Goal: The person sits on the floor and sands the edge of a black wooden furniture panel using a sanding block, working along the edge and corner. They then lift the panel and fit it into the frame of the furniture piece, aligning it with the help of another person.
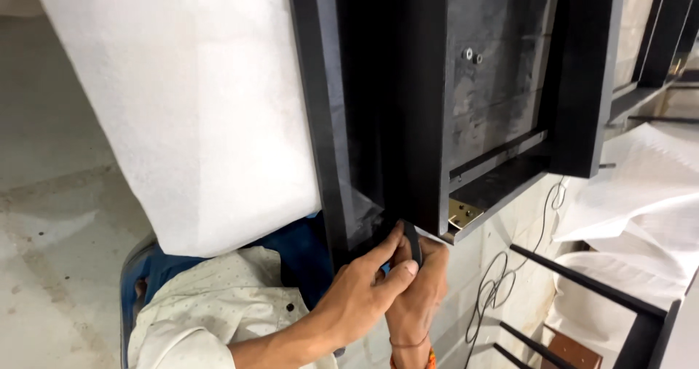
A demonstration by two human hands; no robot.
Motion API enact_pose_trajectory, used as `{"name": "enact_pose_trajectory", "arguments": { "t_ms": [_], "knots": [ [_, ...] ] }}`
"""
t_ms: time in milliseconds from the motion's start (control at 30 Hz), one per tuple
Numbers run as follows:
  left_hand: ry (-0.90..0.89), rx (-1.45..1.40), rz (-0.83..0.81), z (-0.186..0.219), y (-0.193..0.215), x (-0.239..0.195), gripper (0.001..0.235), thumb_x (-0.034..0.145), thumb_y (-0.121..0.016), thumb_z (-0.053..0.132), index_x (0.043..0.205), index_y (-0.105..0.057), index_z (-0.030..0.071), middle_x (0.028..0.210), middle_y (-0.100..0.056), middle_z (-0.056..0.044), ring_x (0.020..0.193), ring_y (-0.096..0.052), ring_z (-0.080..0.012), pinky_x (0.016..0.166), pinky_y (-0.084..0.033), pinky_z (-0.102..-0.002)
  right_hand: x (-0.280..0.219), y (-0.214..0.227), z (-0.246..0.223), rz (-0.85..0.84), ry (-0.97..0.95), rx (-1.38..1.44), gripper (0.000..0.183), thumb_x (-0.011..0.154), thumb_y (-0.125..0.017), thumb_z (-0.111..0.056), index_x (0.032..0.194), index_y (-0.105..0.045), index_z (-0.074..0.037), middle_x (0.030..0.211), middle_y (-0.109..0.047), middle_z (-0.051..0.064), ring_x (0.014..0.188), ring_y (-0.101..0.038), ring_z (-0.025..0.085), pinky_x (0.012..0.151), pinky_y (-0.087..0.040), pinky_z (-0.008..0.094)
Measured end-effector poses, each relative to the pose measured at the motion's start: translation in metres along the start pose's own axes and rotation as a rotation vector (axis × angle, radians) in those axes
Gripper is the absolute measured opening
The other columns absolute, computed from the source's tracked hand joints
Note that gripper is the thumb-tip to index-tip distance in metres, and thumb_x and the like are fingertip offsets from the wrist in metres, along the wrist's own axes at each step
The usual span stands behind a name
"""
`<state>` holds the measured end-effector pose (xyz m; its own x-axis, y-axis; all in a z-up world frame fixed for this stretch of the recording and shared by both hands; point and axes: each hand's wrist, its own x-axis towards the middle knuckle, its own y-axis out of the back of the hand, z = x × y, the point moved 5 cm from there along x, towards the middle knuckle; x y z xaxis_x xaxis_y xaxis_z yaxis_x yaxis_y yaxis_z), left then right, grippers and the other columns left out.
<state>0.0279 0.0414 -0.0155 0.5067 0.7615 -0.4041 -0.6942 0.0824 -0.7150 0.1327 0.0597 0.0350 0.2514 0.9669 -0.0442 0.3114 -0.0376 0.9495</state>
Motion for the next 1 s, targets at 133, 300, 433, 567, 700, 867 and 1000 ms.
{"name": "enact_pose_trajectory", "arguments": {
  "t_ms": [133,300,433,567,700,867,1000],
  "knots": [
    [-0.017,-0.024,-0.02,0.001,0.002,0.0,0.08,0.097,-0.052,0.049,0.16,-0.026,0.006,0.146,-0.057,-0.021,0.126,-0.063,-0.0342,0.106,-0.049,-0.038,-0.005,0.001,0.003,0.046,0.122,-0.031,0.03,0.094,-0.07,-0.022,0.11,-0.057,0.0,0.091,-0.068,0.008,0.076,-0.065,0.014,0.065,-0.051,0.03],
    [0.01,-0.025,-0.022,0.002,-0.001,-0.002,0.083,0.095,-0.052,0.049,0.161,-0.024,0.007,0.14,-0.061,-0.021,0.118,-0.068,-0.0337,0.103,-0.053,-0.038,-0.002,0.003,0.006,0.017,0.037,-0.007,0.024,0.098,-0.071,-0.02,0.108,-0.059,-0.002,0.086,-0.069,0.009,0.074,-0.064,0.017,0.067,-0.051,0.032],
    [-0.019,-0.049,-0.018,0.001,0.0,0.0,0.081,0.097,-0.054,0.047,0.161,-0.025,0.005,0.137,-0.064,-0.02,0.118,-0.069,-0.029,0.103,-0.051,-0.035,-0.005,0.003,-0.004,0.027,0.26,0.0,0.033,0.088,-0.075,-0.015,0.112,-0.057,0.0,0.094,-0.067,0.011,0.082,-0.066,0.017,0.07,-0.052,0.032],
    [0.008,-0.029,-0.011,0.005,0.0,-0.002,0.08,0.096,-0.055,0.045,0.159,-0.028,0.005,0.13,-0.069,-0.021,0.113,-0.071,-0.0262,0.1,-0.053,-0.032,-0.003,0.006,-0.001,0.009,0.147,-0.017,0.033,0.084,-0.076,-0.015,0.108,-0.057,-0.001,0.091,-0.069,0.01,0.08,-0.069,0.018,0.069,-0.054,0.032],
    [0.028,-0.013,0.009,0.005,0.001,-0.001,0.079,0.096,-0.055,0.045,0.159,-0.03,0.006,0.127,-0.07,-0.02,0.112,-0.071,-0.0251,0.098,-0.053,-0.032,-0.005,0.006,0.003,0.032,0.113,-0.061,0.021,0.094,-0.072,-0.015,0.108,-0.061,-0.003,0.095,-0.07,0.008,0.081,-0.07,0.017,0.068,-0.054,0.032],
    [0.043,0.007,-0.014,0.009,-0.001,-0.003,0.078,0.098,-0.056,0.042,0.164,-0.029,0.01,0.125,-0.071,-0.023,0.106,-0.071,-0.0314,0.095,-0.054,-0.036,-0.001,0.005,-0.009,-0.009,0.159,0.045,0.03,0.088,-0.073,-0.013,0.109,-0.057,0.0,0.091,-0.07,0.007,0.08,-0.069,0.016,0.067,-0.055,0.032],
    [0.008,0.003,-0.014,-0.004,-0.002,0.0,0.077,0.101,-0.056,0.04,0.165,-0.028,0.008,0.134,-0.063,-0.026,0.115,-0.064,-0.0323,0.099,-0.051,-0.036,-0.004,0.007,0.004,0.079,0.034,0.041,0.026,0.094,-0.07,-0.015,0.111,-0.056,-0.001,0.088,-0.067,0.008,0.075,-0.065,0.015,0.062,-0.053,0.032]
  ]
}}
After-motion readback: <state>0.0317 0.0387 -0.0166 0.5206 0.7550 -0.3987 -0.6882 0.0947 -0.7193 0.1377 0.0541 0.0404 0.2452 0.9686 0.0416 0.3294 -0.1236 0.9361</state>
